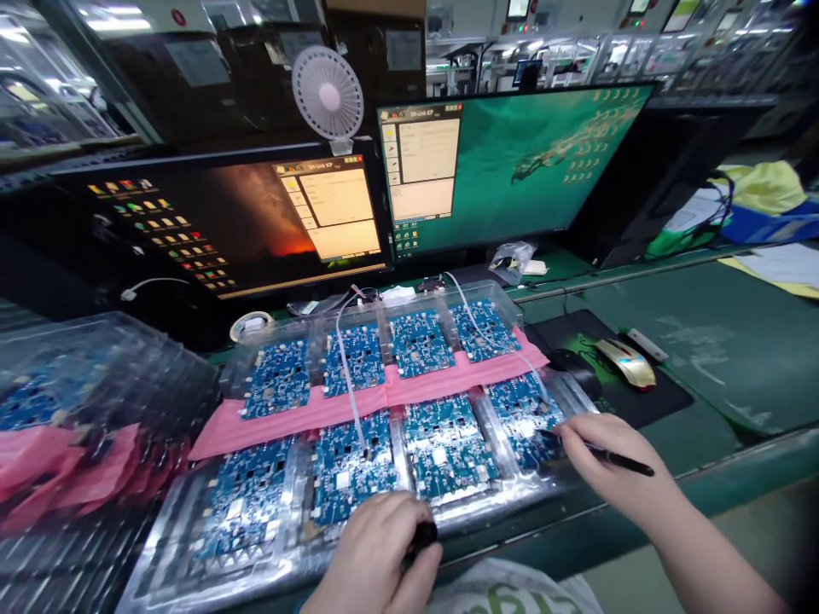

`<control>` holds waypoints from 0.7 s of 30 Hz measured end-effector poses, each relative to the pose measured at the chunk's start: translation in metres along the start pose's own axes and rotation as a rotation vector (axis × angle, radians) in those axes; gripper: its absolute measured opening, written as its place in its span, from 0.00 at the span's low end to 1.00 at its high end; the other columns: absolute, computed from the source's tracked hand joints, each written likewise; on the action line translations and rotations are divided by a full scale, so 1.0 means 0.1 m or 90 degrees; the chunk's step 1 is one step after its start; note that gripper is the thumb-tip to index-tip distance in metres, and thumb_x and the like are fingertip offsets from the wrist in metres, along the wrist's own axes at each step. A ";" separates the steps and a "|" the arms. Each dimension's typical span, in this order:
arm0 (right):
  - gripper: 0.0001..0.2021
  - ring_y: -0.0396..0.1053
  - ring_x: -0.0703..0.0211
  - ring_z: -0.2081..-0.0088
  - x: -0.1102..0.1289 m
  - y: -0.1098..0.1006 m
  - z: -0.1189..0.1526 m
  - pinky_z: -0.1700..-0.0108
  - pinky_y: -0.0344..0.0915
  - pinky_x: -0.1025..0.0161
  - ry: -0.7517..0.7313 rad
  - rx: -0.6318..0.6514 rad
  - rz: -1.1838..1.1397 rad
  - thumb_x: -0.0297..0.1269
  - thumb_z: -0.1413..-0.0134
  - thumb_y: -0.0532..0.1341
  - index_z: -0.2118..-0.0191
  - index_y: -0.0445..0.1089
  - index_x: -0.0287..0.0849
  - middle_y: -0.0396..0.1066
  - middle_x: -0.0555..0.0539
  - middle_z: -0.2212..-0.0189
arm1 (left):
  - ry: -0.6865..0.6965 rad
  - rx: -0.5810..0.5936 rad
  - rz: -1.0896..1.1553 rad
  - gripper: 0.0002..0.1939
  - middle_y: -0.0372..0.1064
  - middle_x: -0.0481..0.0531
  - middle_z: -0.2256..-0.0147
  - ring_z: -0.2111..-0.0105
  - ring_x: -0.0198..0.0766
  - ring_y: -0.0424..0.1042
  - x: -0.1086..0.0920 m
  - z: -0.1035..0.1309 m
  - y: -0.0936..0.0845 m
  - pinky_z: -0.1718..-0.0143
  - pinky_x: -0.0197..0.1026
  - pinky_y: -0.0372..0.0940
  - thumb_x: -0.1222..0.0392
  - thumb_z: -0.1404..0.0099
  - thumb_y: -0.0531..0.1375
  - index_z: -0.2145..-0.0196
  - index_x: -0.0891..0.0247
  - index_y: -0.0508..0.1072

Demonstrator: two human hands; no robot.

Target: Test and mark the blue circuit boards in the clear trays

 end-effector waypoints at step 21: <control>0.09 0.64 0.57 0.67 1.77 0.95 -0.25 0.64 0.59 0.59 -0.188 0.276 -0.215 0.32 0.49 0.50 0.64 0.66 0.43 0.67 0.50 0.70 | 0.129 0.037 0.069 0.23 0.70 0.50 0.72 0.69 0.35 0.68 0.15 0.50 0.02 0.66 0.37 0.58 0.44 0.38 0.43 0.69 0.62 0.69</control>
Point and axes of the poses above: each hand's wrist, its own z-axis away from the middle knuckle, its own y-axis out of the palm, x = y × z, the point moved 3 cm from there along -z, towards the middle knuckle
